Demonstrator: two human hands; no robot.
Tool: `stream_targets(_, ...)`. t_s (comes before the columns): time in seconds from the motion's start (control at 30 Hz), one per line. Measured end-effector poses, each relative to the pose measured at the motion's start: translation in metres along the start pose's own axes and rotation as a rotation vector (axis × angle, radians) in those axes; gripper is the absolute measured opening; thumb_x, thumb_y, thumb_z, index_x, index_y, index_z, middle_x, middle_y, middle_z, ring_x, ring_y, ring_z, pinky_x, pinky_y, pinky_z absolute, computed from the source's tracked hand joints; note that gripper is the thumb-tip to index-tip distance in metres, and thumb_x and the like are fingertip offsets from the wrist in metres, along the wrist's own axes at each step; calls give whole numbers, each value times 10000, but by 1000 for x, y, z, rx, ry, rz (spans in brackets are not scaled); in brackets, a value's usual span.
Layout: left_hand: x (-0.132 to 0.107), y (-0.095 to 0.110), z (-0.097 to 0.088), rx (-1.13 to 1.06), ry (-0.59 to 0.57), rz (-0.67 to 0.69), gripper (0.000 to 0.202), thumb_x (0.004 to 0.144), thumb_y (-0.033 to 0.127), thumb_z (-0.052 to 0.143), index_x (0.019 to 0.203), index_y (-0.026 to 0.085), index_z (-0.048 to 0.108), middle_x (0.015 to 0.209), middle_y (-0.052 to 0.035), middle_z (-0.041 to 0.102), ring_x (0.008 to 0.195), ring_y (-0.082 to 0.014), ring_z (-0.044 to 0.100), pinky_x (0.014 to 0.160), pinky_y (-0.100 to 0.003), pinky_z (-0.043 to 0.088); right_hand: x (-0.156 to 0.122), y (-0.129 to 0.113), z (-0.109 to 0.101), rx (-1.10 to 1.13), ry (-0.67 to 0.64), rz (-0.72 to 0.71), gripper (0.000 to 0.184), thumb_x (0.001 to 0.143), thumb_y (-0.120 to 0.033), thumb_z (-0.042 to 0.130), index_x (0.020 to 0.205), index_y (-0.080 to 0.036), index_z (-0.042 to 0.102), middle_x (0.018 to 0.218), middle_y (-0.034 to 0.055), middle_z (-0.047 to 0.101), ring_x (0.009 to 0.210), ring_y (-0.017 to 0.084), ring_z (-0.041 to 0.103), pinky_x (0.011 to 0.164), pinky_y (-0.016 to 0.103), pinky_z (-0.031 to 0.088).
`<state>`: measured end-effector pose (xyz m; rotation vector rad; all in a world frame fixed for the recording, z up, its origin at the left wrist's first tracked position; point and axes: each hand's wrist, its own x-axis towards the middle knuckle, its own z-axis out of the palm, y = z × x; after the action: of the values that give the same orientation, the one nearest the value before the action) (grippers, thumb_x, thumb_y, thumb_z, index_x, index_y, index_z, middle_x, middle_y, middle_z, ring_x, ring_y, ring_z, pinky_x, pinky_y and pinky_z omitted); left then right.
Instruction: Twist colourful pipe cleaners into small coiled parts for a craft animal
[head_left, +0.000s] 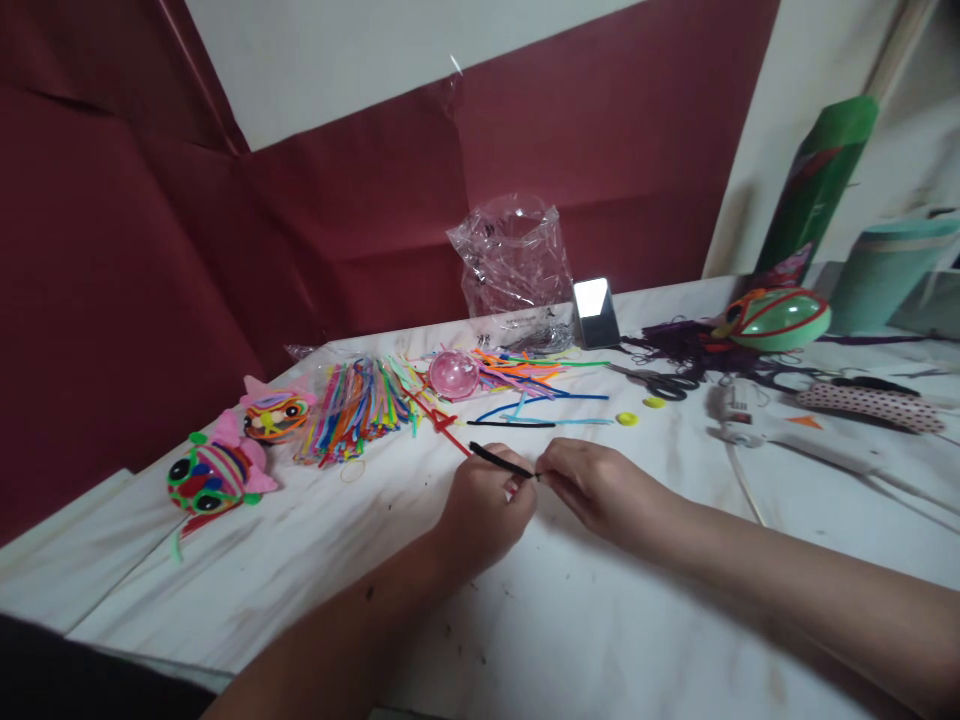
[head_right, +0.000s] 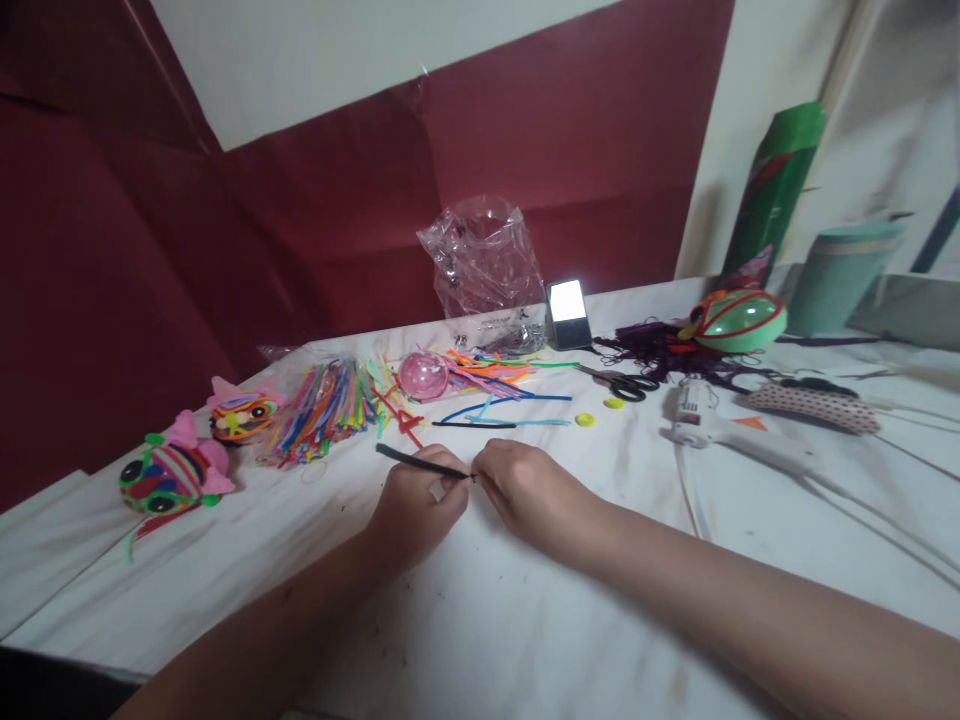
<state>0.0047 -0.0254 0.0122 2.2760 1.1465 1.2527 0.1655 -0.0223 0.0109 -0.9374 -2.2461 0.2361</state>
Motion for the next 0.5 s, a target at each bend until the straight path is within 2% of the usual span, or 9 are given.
stream_targets(0.07, 1, 1, 0, -89, 45, -89, 111, 605, 83, 497, 556, 169, 547, 566, 4, 523, 576, -117, 484, 586, -228, 369, 2, -3, 1, 118, 45, 109, 174, 788, -187, 415, 746, -162, 582, 706, 58, 598, 652, 156, 542, 599, 269, 416)
stream_targets(0.17, 3, 1, 3, -390, 116, -319, 28, 646, 177, 533, 635, 164, 555, 536, 28, 499, 522, -98, 453, 532, -216, 358, 6, -9, 1, 450, 109, 327, 168, 757, -297, 498, 814, -166, 587, 686, 23, 597, 631, 139, 542, 587, 256, 426)
stream_targets(0.23, 2, -2, 7, -577, 133, -407, 69, 660, 229, 549, 654, 160, 547, 494, 48, 451, 487, -83, 414, 499, -207, 335, 8, -11, 1, 607, 127, 425, 217, 732, -363, 533, 785, -160, 587, 637, 4, 571, 598, 127, 524, 567, 249, 422)
stream_targets(0.33, 1, -7, 12, -693, 137, -437, 102, 658, 249, 571, 650, 152, 538, 486, 54, 430, 485, -75, 403, 499, -205, 329, 8, -12, 3, 670, 152, 490, 244, 705, -403, 570, 718, -160, 584, 609, -3, 555, 585, 119, 504, 560, 247, 411)
stream_targets(0.5, -1, -6, 13, -693, 133, -446, 92, 658, 237, 572, 664, 153, 535, 507, 51, 452, 494, -77, 420, 493, -204, 329, 4, -12, 8, 707, 183, 467, 235, 706, -404, 578, 747, -173, 593, 647, 11, 585, 623, 133, 526, 584, 255, 429)
